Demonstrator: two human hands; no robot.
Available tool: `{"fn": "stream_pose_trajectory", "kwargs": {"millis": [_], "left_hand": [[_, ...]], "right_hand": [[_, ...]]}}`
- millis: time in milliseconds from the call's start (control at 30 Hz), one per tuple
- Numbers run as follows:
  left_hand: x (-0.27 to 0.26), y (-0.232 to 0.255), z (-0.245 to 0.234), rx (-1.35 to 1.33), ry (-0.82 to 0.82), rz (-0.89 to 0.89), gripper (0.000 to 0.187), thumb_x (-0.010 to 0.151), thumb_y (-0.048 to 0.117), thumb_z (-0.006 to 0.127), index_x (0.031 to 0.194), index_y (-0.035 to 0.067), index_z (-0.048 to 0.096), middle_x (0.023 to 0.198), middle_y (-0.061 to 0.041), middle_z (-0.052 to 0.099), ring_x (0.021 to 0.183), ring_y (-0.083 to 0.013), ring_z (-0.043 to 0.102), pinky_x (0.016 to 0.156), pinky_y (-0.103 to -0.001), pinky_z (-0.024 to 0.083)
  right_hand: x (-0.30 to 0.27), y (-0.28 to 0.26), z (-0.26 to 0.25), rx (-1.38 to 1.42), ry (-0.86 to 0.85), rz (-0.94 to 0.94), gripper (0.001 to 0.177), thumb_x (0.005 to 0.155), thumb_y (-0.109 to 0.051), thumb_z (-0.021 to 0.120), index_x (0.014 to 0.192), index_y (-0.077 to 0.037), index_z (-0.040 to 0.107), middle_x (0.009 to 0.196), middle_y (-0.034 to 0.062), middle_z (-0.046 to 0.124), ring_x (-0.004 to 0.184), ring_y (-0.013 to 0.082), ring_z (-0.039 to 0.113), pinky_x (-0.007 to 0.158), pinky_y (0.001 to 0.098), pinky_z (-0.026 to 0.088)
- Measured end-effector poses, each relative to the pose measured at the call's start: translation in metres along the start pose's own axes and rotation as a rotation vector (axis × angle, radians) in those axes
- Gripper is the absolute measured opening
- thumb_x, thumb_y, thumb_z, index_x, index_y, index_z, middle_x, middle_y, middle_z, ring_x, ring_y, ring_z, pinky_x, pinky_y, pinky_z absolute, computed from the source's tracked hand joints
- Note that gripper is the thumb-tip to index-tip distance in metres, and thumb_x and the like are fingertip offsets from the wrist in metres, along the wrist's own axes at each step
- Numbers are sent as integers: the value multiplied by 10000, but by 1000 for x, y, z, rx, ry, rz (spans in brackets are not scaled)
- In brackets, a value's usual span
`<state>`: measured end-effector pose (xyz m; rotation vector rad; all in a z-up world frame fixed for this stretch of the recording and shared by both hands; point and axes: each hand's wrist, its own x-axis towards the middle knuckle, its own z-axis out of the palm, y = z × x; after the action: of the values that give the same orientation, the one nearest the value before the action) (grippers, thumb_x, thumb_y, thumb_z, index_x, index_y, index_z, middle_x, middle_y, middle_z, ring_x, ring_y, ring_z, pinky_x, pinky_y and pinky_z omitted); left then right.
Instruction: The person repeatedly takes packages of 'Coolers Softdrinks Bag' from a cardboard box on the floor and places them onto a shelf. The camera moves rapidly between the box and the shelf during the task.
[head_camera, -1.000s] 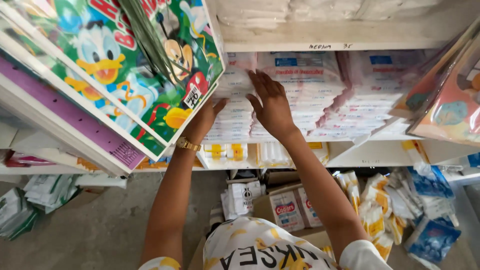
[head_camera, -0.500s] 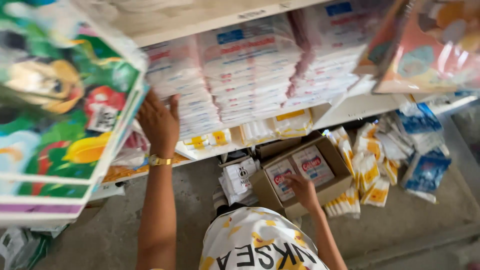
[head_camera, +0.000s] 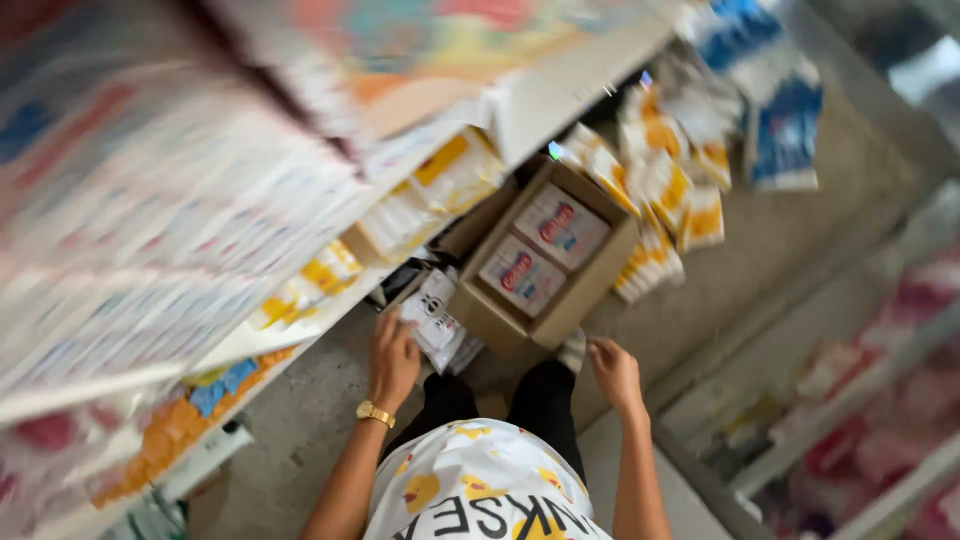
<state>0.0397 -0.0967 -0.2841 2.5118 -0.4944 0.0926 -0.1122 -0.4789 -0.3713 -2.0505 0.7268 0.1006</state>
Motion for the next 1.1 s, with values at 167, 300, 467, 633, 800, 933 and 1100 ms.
{"fn": "stream_pose_trajectory", "kwargs": {"millis": [167,300,467,633,800,933,1100], "left_hand": [[18,9,113,-140,-405,-29,198,874,35,610,1044,36,712,1170,-182,696,1083,-376,646,928,-442,510],[14,-35,245,-243,-572,-143,158,926,101,622,1027,56,735,936,-172,753,880,-351,745,770,-407,578],[-15,-128,457,-247,-664,-329,201,932,188,658,1085,86,741,955,-171,761,918,-322,753,797,-395,582],[-62,-232,654,-450,-621,-607,271,913,176,668,1141,43,730,949,-131,787,847,-228,743,756,-360,572],[-61,-299,781,-909,-462,-1365,403,900,209,720,1277,93,637,1143,-83,699,946,-213,675,805,-368,562],[-22,-320,831,-1089,-512,-1469,405,908,246,736,1273,93,654,1158,-95,691,1000,-249,652,841,-392,549],[-110,-394,957,-1437,-612,-1621,415,921,308,762,1268,93,682,1183,-116,679,1090,-310,614,901,-431,529]], "right_hand": [[36,46,25,91,-10,63,279,973,-236,649,1169,-53,727,1010,190,758,932,340,751,778,418,578],[84,132,92,146,4,135,259,970,-224,651,1148,-57,738,1012,182,760,946,355,743,812,428,572],[166,198,182,137,-111,279,291,936,-170,620,1192,-72,718,959,225,744,939,378,731,847,444,563],[232,251,284,82,-59,68,276,942,-135,633,1196,-42,684,1049,248,717,980,451,663,857,502,528],[264,278,322,-266,-83,79,329,805,-75,633,1130,-75,683,965,189,724,962,406,678,887,536,516],[301,252,319,-398,-154,192,418,689,-147,671,1097,-56,666,946,223,722,894,417,693,797,548,532],[321,248,304,-241,-107,177,246,985,-220,587,1170,-68,646,941,251,717,770,473,684,678,575,534]]}}
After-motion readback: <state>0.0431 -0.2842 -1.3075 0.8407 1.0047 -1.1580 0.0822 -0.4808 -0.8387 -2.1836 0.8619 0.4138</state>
